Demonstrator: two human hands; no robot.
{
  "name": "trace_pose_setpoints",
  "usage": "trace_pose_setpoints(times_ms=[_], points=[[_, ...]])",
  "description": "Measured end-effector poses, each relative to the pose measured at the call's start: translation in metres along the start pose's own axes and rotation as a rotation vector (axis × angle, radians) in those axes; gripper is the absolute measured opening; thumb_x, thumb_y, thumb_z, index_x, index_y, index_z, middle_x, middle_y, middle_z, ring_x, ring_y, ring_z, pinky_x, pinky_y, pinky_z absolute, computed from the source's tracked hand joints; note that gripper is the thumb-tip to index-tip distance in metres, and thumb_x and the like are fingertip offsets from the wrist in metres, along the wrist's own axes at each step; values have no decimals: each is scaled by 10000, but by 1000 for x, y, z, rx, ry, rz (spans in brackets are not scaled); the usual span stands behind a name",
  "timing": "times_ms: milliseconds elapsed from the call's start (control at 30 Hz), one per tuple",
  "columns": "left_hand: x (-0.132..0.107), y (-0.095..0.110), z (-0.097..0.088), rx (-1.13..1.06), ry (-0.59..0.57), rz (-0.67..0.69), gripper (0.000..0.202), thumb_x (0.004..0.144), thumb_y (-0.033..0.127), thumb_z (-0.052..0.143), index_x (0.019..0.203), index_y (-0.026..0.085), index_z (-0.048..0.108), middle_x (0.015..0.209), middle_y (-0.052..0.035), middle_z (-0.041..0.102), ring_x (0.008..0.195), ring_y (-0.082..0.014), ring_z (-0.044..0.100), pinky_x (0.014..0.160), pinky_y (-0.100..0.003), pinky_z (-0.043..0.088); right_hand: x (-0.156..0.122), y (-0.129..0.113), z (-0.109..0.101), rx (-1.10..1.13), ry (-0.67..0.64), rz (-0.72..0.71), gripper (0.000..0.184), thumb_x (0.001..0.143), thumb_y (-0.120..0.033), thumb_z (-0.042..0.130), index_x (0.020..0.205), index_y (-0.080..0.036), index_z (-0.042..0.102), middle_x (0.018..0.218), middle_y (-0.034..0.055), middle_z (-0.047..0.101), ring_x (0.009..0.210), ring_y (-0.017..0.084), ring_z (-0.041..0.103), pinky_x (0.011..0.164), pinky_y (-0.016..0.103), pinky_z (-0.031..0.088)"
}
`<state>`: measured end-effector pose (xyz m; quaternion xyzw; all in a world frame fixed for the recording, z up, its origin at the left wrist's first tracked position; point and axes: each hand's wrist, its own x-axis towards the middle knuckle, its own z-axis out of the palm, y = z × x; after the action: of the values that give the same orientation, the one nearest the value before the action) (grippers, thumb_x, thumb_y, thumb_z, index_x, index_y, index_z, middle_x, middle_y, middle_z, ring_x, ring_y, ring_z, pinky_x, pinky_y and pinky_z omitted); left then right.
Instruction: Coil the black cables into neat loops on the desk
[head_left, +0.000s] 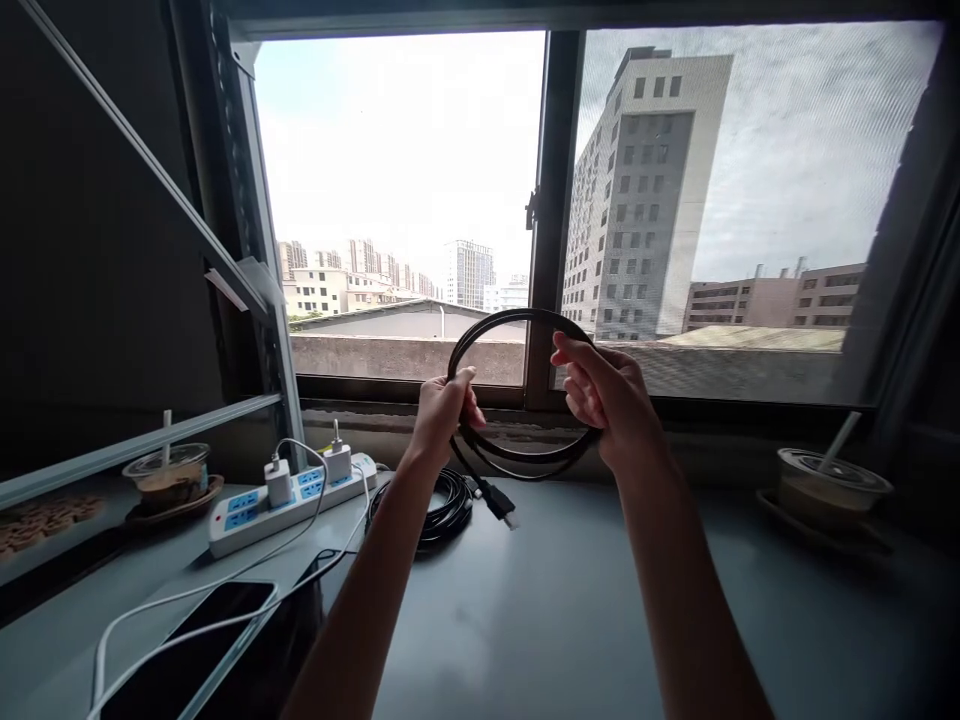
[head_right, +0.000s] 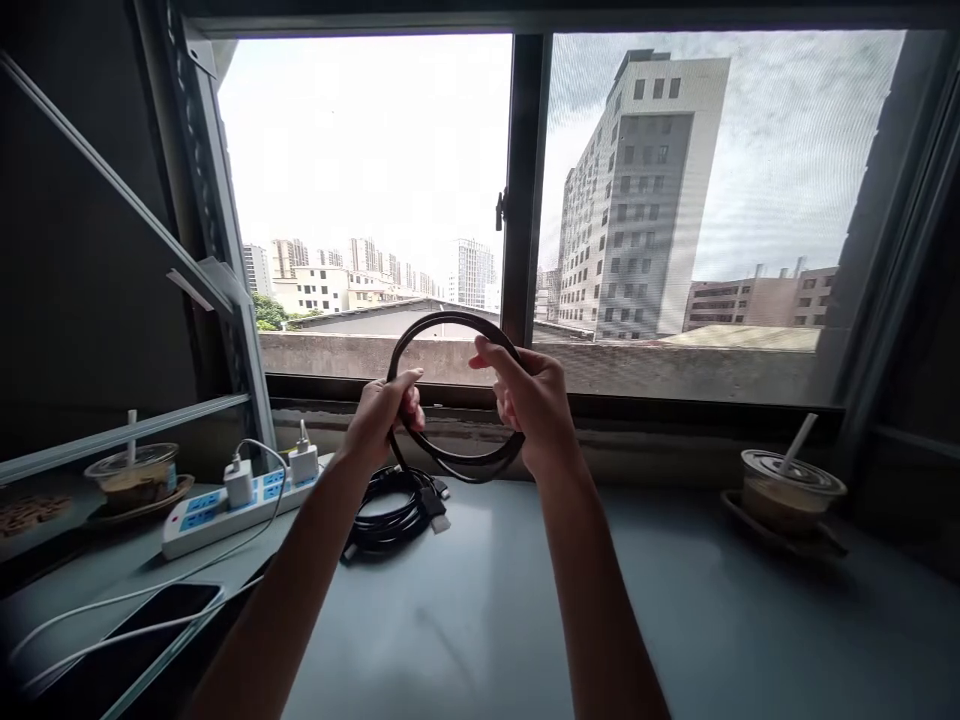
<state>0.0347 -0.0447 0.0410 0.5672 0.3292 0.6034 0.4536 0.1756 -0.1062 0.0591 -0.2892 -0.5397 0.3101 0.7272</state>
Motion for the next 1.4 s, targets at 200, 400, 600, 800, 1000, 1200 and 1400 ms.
trace_pose_setpoints(times_ms=[200, 400, 600, 800, 1000, 1200, 1400], points=[[2, -30, 17, 316, -382, -322, 455, 808, 419, 417, 551, 97, 609, 427, -70, 569, 344, -156, 545, 406, -232, 402, -11, -18, 1, 46, 105, -89, 212, 691, -356, 671, 690, -144, 669, 306, -112, 250, 271, 13, 172, 282, 176, 108], [-2, -35, 22, 125, -993, -664, 677, 830, 604, 256, 817, 65, 665, 650, -142, 673, 582, -226, 657, 634, -307, 484, -14, -19, 3, 20, 90, -148, 184, 696, -341, 672, 681, -157, 670, 307, -110, 272, 259, 11, 192, 289, 176, 111], [4, -32, 18, -324, -609, -338, 220, 858, 344, 489, 812, 135, 542, 749, -98, 695, 749, -194, 664, 810, -322, 469, 2, -4, -5, 201, 90, -89, 172, 664, -319, 692, 655, -153, 647, 306, -119, 243, 275, 2, 155, 284, 157, 109], [14, -28, 9, -430, -308, -93, 238, 903, 313, 416, 725, 159, 454, 513, 4, 567, 645, -168, 664, 714, -269, 495, 25, 26, -15, 170, 106, 19, 322, 638, -411, 720, 796, -156, 604, 421, -112, 348, 315, 4, 260, 296, 130, 208], [12, -20, 2, -385, -137, 24, 222, 885, 319, 453, 726, 165, 440, 409, 104, 290, 371, -83, 499, 419, -169, 387, 24, 41, -9, -326, 196, -277, 582, 728, -463, 632, 1229, -216, 467, 815, 21, 595, 363, 47, 440, 318, 188, 349], [4, -4, -3, -207, -105, 90, 169, 898, 240, 411, 755, 161, 455, 427, 104, 297, 291, -36, 330, 317, -150, 235, 20, 43, -6, -585, 157, -502, 507, 775, -424, 603, 1249, -267, 513, 1066, 57, 565, 447, 44, 463, 468, 219, 462], [-3, 5, -4, -154, -130, 67, 181, 903, 217, 385, 751, 156, 463, 427, 100, 305, 285, -33, 323, 308, -147, 224, 19, 38, -6, -494, 179, -515, 395, 801, -408, 570, 1163, -252, 593, 854, 13, 600, 414, 54, 440, 427, 215, 414]])
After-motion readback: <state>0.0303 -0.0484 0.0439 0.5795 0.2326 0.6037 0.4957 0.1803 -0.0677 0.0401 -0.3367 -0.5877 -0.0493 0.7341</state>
